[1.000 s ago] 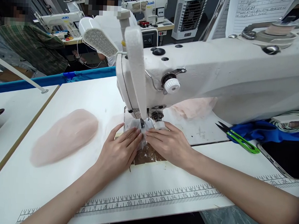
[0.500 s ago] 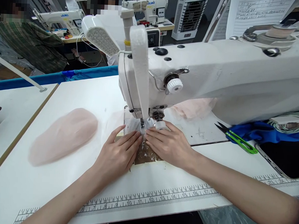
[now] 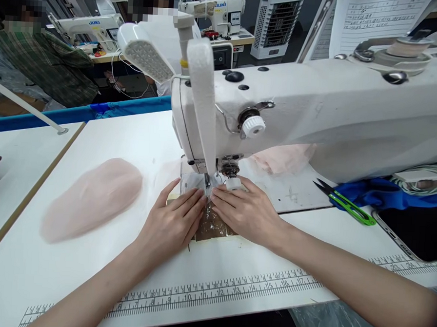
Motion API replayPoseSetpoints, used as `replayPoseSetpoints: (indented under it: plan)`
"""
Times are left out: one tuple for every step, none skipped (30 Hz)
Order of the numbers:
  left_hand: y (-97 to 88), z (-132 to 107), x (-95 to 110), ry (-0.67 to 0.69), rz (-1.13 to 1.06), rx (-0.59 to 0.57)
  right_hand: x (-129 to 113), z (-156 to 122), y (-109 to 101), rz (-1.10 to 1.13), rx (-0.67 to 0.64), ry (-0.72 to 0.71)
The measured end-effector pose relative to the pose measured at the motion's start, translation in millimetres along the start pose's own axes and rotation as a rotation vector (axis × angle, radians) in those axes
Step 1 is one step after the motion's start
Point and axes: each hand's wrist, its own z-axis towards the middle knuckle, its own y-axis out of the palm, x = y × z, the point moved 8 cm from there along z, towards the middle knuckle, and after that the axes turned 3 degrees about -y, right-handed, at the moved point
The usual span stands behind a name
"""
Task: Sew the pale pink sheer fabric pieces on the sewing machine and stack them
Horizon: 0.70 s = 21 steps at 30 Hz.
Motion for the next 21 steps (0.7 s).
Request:
replayPoseSetpoints:
  plan:
    - [0.8,0.5,-1.1,-0.01,0.003,-0.005,0.6,0.8,0.6,-0.004,-0.003,0.002]
    - [1.4,0.9,-2.0,-0.019,0.004,-0.007,1.2,1.6,1.6,-0.008,-0.009,0.005]
    - [1.7,1.1,-2.5,-0.027,0.005,-0.008,2.0,2.4,2.6,-0.011,-0.018,0.009]
    - [1.7,1.0,-2.6,-0.032,0.005,-0.007,2.8,3.0,3.8,-0.015,-0.029,0.013]
    - [1.3,0.7,-2.2,-0.034,0.004,-0.001,3.5,3.5,4.9,-0.02,-0.04,0.016]
    - [0.6,0.3,-1.6,-0.034,0.002,0.007,4.1,3.9,5.8,-0.028,-0.05,0.017]
    - [0.1,-0.1,-0.9,-0.034,0.001,0.013,4.6,4.1,6.6,-0.037,-0.059,0.017]
    - [-0.3,-0.5,-0.4,-0.035,0.0,0.017,4.9,4.4,7.1,-0.047,-0.065,0.017]
    - [-0.3,-0.8,-0.3,-0.038,0.002,0.016,5.1,4.5,7.5,-0.059,-0.069,0.015]
    - [-0.3,-1.0,-0.3,-0.04,0.003,0.016,5.1,4.6,7.7,-0.068,-0.072,0.012]
    - [-0.3,-1.1,-0.4,-0.043,0.004,0.017,5.0,4.7,7.9,-0.073,-0.073,0.009]
    - [-0.3,-1.1,-0.7,-0.045,0.002,0.018,4.9,4.7,8.0,-0.074,-0.074,0.008]
    - [-0.4,-1.0,-1.0,-0.047,-0.002,0.023,4.8,4.8,8.1,-0.071,-0.075,0.007]
    - [-0.5,-0.9,-1.5,-0.049,-0.007,0.027,4.9,4.9,8.1,-0.065,-0.074,0.009]
    - [-0.4,-0.7,-2.1,-0.052,-0.011,0.03,5.1,5.1,8.0,-0.061,-0.073,0.012]
    - [0.0,-0.4,-2.8,-0.054,-0.012,0.03,5.3,5.3,8.0,-0.058,-0.072,0.017]
    - [0.7,-0.1,-3.5,-0.055,-0.01,0.028,5.6,5.7,8.1,-0.058,-0.073,0.022]
    - [1.6,0.2,-4.3,-0.057,-0.005,0.024,6.0,6.1,8.5,-0.058,-0.076,0.026]
    - [2.5,0.7,-5.2,-0.058,0.003,0.02,6.4,6.5,8.9,-0.059,-0.082,0.031]
    - [3.6,1.2,-6.1,-0.057,0.013,0.015,7.0,6.8,9.5,-0.061,-0.089,0.037]
    - [4.6,1.8,-7.0,-0.055,0.023,0.012,7.8,7.0,10.2,-0.062,-0.098,0.043]
